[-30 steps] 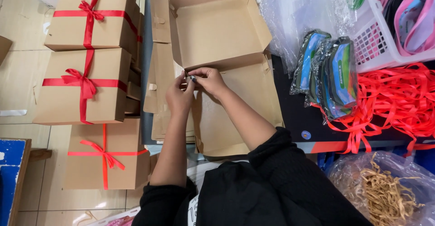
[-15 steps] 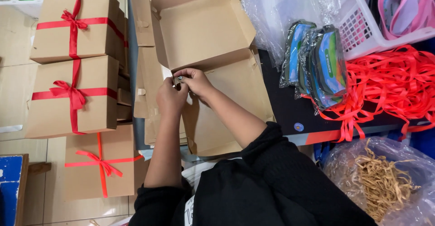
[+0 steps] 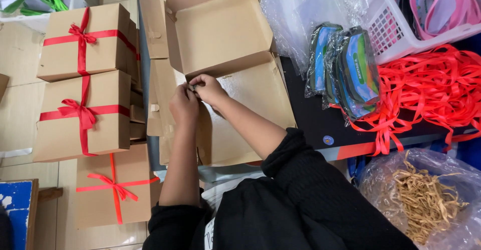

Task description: The person assembles a flat cardboard box, places shredded paper filler inside, then adds several individually wrapped items. The box is closed and secured with a red ribbon tied into a bow on top.

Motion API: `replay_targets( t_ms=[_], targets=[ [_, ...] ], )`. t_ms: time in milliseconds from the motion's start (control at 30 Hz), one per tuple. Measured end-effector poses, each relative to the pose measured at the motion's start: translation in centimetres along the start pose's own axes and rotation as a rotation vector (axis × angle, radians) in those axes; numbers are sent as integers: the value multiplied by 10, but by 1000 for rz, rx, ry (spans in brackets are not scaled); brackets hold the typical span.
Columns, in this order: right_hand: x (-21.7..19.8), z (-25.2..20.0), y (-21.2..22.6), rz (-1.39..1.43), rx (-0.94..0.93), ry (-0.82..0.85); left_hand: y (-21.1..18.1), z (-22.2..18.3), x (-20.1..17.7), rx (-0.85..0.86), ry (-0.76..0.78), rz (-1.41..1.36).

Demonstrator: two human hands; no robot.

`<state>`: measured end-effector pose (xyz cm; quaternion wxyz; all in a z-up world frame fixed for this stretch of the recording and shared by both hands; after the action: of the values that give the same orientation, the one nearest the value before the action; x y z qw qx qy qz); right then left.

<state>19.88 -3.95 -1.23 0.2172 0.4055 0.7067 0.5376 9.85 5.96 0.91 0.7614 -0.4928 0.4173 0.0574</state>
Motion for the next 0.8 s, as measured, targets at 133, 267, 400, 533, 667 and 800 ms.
replay_targets(
  t_ms=[133,267,400,533,667,800],
  targets=[
    [-3,4,-5,-145,-5,40,8,8,-8,20,-45,-27],
    [-13,-47,48,-375,-124,345,-2,32,-33,89,-176,5],
    [-63,-94,83,-471,-233,494,21,63,-22,137,-142,215],
    [-165,-167,105,-438,-222,326,48,83,-9,118,-98,267],
    [-284,-246,97,-574,-212,20,-9,73,-15,190,-56,359],
    [-398,-328,66,-951,-16,-334,-161,6,-39,602,-14,250]
  ],
)
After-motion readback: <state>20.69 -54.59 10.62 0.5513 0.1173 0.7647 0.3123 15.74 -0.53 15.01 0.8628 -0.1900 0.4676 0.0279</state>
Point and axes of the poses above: each hand's wrist, its own z-axis towards the middle knuckle, its own x-axis out of the palm, y = z × x, the point moved 10 cm from there along z, towards the middle knuckle, and after that the axes turned 4 degrees about -z, right-handed, at the moved point
